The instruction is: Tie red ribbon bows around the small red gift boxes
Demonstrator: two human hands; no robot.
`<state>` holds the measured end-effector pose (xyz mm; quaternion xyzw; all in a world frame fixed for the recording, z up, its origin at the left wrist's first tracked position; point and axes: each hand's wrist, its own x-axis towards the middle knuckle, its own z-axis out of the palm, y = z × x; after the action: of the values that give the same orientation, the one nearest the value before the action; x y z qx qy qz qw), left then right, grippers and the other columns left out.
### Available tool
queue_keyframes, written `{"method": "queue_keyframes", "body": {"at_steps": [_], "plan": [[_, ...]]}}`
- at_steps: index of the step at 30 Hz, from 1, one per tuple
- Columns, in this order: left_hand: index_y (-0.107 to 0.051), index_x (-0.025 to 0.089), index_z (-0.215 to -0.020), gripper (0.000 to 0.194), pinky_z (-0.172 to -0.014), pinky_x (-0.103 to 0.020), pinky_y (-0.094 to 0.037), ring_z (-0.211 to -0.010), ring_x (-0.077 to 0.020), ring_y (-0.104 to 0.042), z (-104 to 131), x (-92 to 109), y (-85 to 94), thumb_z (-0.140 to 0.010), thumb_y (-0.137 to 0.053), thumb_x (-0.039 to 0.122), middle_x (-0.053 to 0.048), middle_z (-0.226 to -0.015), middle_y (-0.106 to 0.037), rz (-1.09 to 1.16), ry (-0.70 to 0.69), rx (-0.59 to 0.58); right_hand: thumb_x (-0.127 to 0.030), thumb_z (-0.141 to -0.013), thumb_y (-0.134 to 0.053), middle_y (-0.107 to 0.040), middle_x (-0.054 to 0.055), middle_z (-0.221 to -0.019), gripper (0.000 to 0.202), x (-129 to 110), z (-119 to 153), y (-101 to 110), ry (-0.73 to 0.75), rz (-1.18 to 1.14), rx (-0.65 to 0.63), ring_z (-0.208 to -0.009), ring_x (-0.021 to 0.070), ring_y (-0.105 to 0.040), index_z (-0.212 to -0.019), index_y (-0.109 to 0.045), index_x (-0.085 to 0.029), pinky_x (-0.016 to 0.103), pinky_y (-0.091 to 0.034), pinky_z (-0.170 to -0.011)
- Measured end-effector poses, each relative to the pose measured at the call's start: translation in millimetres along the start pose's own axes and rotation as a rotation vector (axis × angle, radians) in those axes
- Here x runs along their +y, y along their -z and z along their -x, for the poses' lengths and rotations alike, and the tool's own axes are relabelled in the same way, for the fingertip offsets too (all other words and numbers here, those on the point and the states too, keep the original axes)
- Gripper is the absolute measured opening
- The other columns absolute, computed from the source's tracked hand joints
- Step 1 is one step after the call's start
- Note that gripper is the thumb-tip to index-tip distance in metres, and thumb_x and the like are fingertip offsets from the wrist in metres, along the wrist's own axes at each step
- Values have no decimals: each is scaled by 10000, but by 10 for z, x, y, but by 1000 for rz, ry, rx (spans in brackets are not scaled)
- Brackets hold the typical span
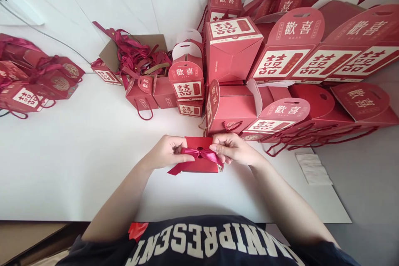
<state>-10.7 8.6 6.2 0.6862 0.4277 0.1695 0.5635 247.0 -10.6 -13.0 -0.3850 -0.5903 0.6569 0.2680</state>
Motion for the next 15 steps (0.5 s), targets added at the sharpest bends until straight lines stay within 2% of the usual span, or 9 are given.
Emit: {"method": "queue_keyframes", "body": {"at_steps": [4,10,15], "plan": [[-514,149,-651,360,-471,-208,-381,-504,-101,-541,-10,-24,11,-856,-635,419,6,-581,-576,94,-21,-35,-475,-901,-624,-602,-26,-533,376,35,5,7,22,-26,11,-404,63,-518,-717,-556,-154,170,-385,-413],[-520,140,-605,361,-456,-204,-294,-473,-63,-414,-16,-44,0,-846,-656,371,32,-542,-499,112,-43,-28,-444,-903,-633,-581,-37,-513,372,67,14,4,50,-91,17,-392,54,-484,-685,-546,-155,171,-379,-410],[-551,130,-612,345,-470,-204,-276,-492,-56,-387,2,-47,10,-855,-655,350,22,-569,-526,95,-64,-24,-449,-900,-633,-575,-39,-503,381,84,26,16,47,-110,11,-384,54,-479,-674,-541,-157,172,-373,-400]]}}
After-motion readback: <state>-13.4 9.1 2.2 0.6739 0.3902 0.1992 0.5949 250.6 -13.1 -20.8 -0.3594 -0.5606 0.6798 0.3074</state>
